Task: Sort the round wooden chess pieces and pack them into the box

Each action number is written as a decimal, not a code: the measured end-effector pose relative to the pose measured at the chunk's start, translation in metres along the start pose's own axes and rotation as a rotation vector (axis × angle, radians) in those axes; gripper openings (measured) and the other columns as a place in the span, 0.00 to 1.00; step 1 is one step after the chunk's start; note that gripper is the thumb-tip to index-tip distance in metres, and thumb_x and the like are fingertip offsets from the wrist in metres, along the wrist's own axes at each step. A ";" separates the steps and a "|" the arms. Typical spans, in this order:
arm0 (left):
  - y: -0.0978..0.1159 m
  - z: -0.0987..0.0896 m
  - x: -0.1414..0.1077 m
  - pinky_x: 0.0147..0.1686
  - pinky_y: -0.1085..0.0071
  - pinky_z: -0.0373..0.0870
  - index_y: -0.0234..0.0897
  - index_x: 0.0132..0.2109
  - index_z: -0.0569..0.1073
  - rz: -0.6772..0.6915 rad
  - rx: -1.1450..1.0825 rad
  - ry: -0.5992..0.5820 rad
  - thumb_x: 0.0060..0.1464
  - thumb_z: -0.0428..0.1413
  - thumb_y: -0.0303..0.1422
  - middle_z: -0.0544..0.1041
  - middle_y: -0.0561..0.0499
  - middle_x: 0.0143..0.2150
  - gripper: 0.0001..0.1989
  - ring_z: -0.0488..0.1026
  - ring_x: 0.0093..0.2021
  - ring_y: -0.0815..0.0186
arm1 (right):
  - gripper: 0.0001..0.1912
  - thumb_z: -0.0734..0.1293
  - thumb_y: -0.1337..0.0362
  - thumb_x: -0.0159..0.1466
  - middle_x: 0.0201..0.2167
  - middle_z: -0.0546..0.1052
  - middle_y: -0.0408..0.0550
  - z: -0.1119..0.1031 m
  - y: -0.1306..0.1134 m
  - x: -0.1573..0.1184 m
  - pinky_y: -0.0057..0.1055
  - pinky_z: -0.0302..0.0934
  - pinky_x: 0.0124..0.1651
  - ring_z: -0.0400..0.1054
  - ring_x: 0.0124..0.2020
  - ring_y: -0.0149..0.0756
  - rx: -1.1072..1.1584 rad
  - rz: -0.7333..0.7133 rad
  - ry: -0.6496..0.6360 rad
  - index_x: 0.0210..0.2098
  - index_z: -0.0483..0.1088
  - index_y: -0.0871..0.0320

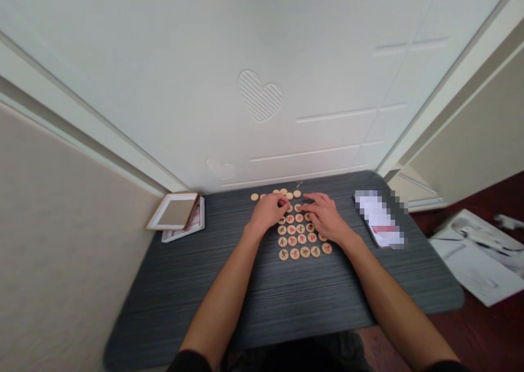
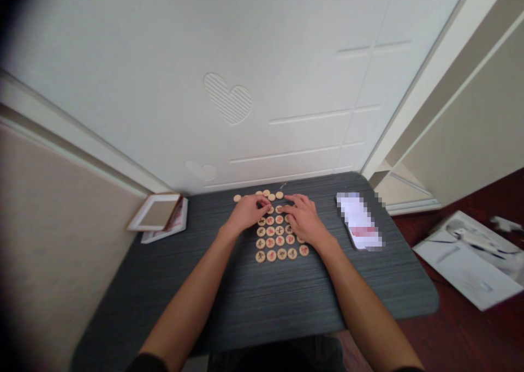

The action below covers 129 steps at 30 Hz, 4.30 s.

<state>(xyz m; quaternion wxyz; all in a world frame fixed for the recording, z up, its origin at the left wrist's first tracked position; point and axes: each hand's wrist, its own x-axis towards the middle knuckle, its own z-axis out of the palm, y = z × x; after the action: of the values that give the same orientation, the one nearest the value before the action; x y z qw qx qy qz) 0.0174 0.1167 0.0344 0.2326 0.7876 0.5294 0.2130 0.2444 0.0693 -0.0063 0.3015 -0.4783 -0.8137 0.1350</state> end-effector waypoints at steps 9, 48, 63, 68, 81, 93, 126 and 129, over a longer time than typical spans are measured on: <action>-0.003 -0.001 0.002 0.44 0.65 0.72 0.41 0.40 0.81 0.012 0.037 0.095 0.61 0.56 0.36 0.83 0.47 0.40 0.09 0.78 0.40 0.59 | 0.22 0.62 0.72 0.65 0.60 0.72 0.49 0.000 0.003 0.002 0.54 0.55 0.62 0.60 0.62 0.49 0.036 0.031 0.045 0.53 0.77 0.47; 0.014 0.020 -0.081 0.46 0.64 0.78 0.38 0.45 0.77 -0.149 -0.903 0.096 0.59 0.61 0.42 0.83 0.46 0.43 0.13 0.80 0.43 0.61 | 0.13 0.68 0.63 0.67 0.44 0.81 0.46 -0.003 -0.061 0.001 0.37 0.69 0.52 0.75 0.46 0.39 0.334 -0.133 0.071 0.51 0.76 0.49; 0.013 0.028 -0.083 0.40 0.68 0.80 0.38 0.50 0.74 -0.124 -1.016 0.101 0.61 0.60 0.38 0.81 0.46 0.47 0.13 0.80 0.41 0.64 | 0.11 0.66 0.62 0.69 0.42 0.83 0.46 -0.008 -0.059 0.002 0.36 0.70 0.48 0.76 0.43 0.39 0.359 -0.023 0.123 0.49 0.79 0.49; 0.010 0.030 -0.084 0.46 0.65 0.80 0.38 0.53 0.73 -0.097 -1.023 0.096 0.59 0.62 0.35 0.80 0.44 0.49 0.16 0.79 0.46 0.62 | 0.11 0.67 0.61 0.68 0.41 0.83 0.47 -0.008 -0.058 0.003 0.36 0.71 0.47 0.77 0.43 0.40 0.367 0.033 0.115 0.47 0.80 0.49; 0.004 0.023 -0.078 0.37 0.68 0.79 0.37 0.45 0.75 -0.177 -0.942 0.241 0.55 0.64 0.39 0.81 0.47 0.40 0.14 0.80 0.39 0.63 | 0.10 0.66 0.60 0.69 0.40 0.83 0.45 -0.013 -0.058 0.004 0.35 0.70 0.48 0.78 0.41 0.39 0.336 0.004 0.114 0.45 0.80 0.50; -0.025 0.012 -0.065 0.44 0.64 0.71 0.44 0.42 0.79 -0.193 -0.099 0.445 0.60 0.60 0.40 0.83 0.52 0.38 0.07 0.77 0.38 0.62 | 0.12 0.64 0.59 0.69 0.36 0.81 0.46 -0.019 -0.030 0.006 0.36 0.68 0.44 0.74 0.35 0.37 0.204 0.205 0.397 0.45 0.78 0.53; -0.014 0.011 -0.066 0.50 0.60 0.63 0.50 0.58 0.76 0.031 0.126 0.262 0.66 0.51 0.29 0.76 0.47 0.52 0.18 0.72 0.51 0.58 | 0.14 0.65 0.57 0.67 0.35 0.78 0.49 -0.009 0.018 0.005 0.37 0.69 0.41 0.72 0.32 0.38 0.064 0.297 0.250 0.43 0.78 0.56; -0.015 0.011 -0.066 0.49 0.59 0.64 0.51 0.56 0.78 0.040 0.141 0.232 0.65 0.51 0.27 0.76 0.47 0.53 0.19 0.72 0.49 0.58 | 0.13 0.66 0.56 0.66 0.36 0.78 0.49 -0.008 0.020 0.005 0.37 0.69 0.42 0.72 0.34 0.38 0.061 0.295 0.228 0.44 0.78 0.55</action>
<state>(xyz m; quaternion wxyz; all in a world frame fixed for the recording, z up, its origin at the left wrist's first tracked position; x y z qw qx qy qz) -0.0100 0.0582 0.0107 0.1096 0.7826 0.5504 0.2694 0.2616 0.0828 -0.0088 0.3830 -0.5951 -0.6910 0.1473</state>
